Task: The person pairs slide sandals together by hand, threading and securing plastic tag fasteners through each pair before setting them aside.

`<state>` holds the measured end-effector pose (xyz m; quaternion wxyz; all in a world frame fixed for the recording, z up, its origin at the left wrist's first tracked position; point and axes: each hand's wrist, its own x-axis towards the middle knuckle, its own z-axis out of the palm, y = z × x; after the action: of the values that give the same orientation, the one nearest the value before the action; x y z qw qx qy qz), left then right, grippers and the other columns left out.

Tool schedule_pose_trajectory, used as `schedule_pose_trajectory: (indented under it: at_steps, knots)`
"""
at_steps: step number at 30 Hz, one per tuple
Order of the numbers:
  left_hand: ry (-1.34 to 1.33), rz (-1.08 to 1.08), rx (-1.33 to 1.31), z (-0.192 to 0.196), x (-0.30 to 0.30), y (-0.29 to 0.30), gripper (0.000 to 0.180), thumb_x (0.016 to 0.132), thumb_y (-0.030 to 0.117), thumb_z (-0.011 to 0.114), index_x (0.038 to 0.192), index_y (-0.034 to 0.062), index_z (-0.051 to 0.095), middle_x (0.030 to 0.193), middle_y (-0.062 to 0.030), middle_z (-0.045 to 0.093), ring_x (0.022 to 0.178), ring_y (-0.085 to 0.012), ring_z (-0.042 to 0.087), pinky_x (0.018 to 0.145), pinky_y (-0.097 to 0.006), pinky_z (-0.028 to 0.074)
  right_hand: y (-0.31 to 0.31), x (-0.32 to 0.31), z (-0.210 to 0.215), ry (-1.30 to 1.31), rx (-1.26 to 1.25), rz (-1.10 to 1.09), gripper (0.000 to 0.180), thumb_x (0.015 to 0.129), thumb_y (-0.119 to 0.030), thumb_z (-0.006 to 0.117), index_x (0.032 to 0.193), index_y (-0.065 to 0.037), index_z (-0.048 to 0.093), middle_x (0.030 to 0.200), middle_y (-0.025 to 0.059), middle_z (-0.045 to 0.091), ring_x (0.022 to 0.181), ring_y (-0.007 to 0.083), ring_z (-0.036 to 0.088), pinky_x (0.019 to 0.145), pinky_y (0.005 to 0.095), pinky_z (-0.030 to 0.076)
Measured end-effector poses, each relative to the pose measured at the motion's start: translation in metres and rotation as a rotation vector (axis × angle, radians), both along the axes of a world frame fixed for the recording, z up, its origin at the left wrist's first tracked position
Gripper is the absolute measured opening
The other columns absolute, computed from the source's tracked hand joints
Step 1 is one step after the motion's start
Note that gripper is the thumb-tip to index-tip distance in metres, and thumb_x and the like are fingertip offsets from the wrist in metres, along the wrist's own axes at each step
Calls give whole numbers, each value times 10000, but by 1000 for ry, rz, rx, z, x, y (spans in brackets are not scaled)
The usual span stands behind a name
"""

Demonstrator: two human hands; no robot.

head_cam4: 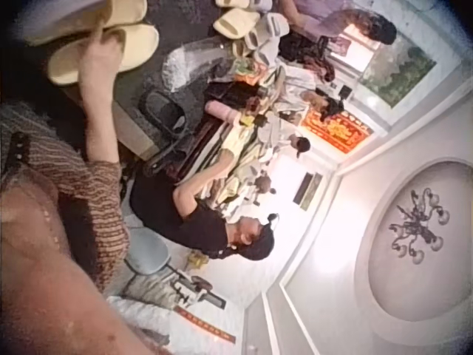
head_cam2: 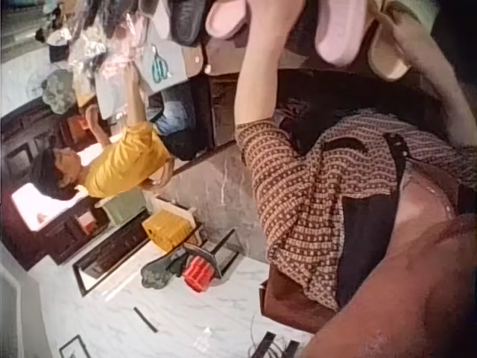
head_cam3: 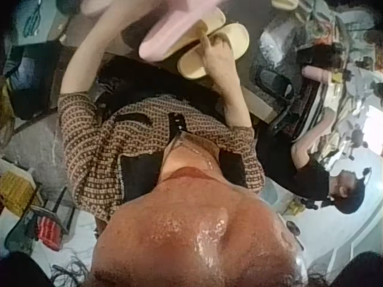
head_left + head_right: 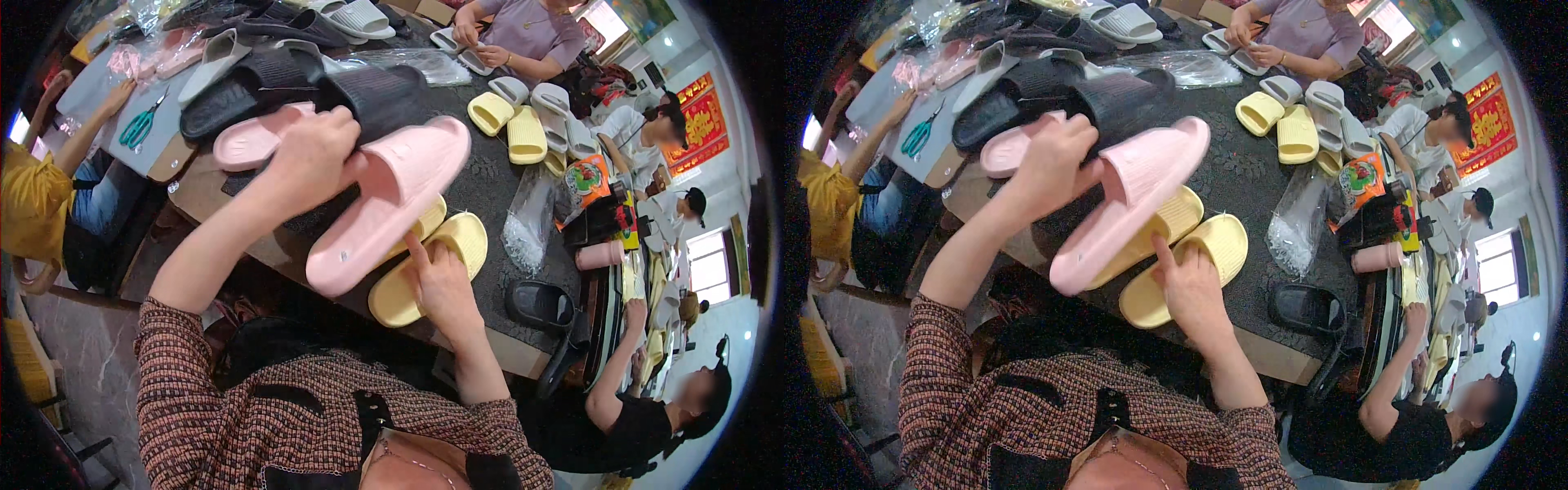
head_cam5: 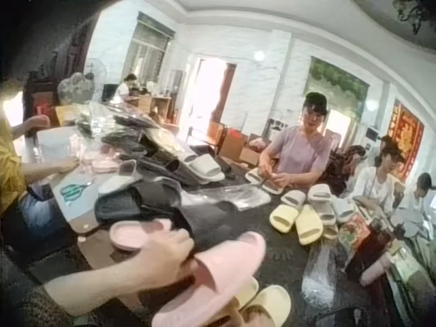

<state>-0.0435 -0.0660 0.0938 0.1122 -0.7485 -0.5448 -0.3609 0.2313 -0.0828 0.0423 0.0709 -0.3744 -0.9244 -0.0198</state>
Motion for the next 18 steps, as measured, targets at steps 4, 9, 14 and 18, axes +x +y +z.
schedule_pose_trajectory:
  at_steps: [4,9,14,18]
  knots:
    - [-142,-214,-45,0,32,-16,249,671,91,688,824,-9,519,801,-147,509,755,-343,543,651,-419,444,12,7,-17,49,31,-17,431,831,-193,605,1236,-67,527,1059,195,531,937,371,551,817,437,467]
    - [-120,-212,-21,-1,38,-25,240,676,145,695,792,0,544,799,-135,522,747,-317,558,677,-400,453,15,20,-8,245,10,-23,261,797,-111,590,1049,-45,607,989,159,586,905,349,565,803,446,462]
    - [0,-136,-110,-6,44,-29,376,662,163,718,966,-2,573,949,-132,527,908,-303,520,781,-398,426,9,35,-6,326,-78,-146,173,727,-37,623,895,1,633,919,167,601,866,348,569,749,434,451]
    - [79,-33,-59,-26,60,-34,456,683,148,702,1074,-26,546,1033,-170,501,948,-330,493,813,-406,423,4,33,-7,300,2,-106,168,701,-34,632,861,16,634,904,164,612,877,341,574,749,427,447]
